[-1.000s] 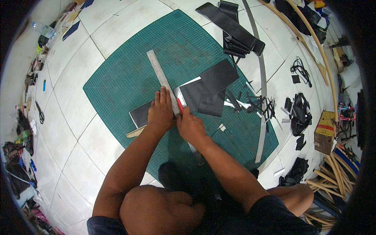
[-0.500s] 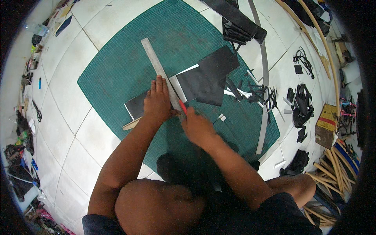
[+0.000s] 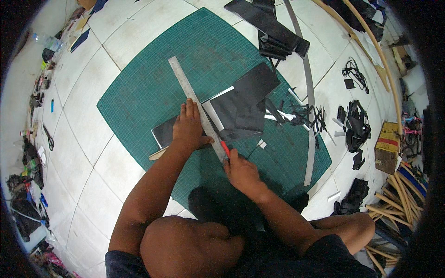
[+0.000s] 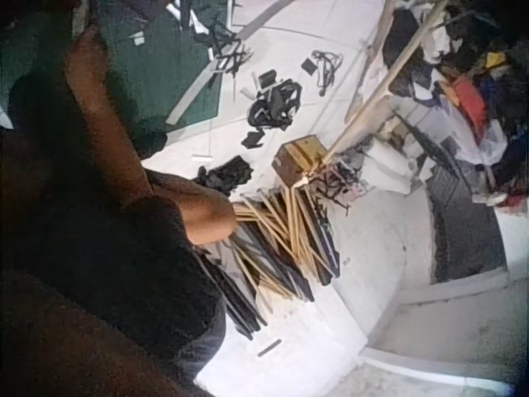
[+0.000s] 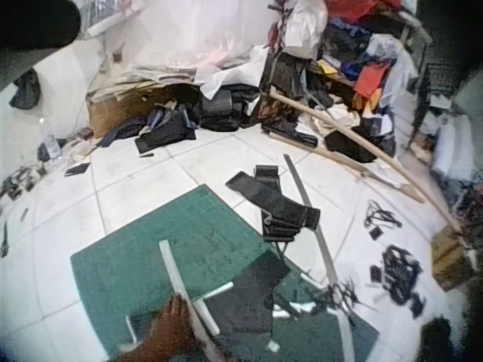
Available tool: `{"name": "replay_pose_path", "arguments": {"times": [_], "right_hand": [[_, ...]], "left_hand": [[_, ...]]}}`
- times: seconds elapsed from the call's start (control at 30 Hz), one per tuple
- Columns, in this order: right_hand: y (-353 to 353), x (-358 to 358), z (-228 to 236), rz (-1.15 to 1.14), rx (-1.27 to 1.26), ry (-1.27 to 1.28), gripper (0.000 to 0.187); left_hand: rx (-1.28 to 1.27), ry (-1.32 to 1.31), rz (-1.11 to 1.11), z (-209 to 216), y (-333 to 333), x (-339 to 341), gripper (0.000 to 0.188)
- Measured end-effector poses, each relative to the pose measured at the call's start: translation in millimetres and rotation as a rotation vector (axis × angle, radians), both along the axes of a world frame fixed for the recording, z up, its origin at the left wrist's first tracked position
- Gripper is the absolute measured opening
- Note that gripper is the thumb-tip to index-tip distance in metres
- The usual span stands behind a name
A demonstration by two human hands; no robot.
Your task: The person cuts rectangles from black fabric using a rotary cutter and a metal ruler on a mat and folds a strip of fabric into a pleated shape by hand.
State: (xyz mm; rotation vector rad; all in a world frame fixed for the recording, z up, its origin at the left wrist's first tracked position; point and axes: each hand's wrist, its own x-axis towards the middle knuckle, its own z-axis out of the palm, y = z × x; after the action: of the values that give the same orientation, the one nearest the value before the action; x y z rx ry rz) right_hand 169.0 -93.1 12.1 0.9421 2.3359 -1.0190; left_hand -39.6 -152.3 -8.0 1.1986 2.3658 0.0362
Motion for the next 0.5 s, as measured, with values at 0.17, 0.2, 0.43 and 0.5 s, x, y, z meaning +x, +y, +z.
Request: {"name": "replay_pose_path", "arguments": {"times": [0.17,0.2,0.43,0.5], "right_hand": [[-3,2,5,-0.036,0.033,0.005,0.031],[-3,2,5,-0.049,0.030,0.042,0.031],[-2,1,-33,-0.807,-0.400,0.386,0.024],[-4,-10,-27,-1.166,-0.710,0.462,0.023]], "left_hand": [[-0.037,-0.001,0.000,7,3,3,0.134],[-0.020,-0.007,0.009,7,0,2,0.134],[-0.055,0.032,-0.015,11,5,2,0.132],[-0.049,0.025,-0.010,10,-1,1,0.133]]}}
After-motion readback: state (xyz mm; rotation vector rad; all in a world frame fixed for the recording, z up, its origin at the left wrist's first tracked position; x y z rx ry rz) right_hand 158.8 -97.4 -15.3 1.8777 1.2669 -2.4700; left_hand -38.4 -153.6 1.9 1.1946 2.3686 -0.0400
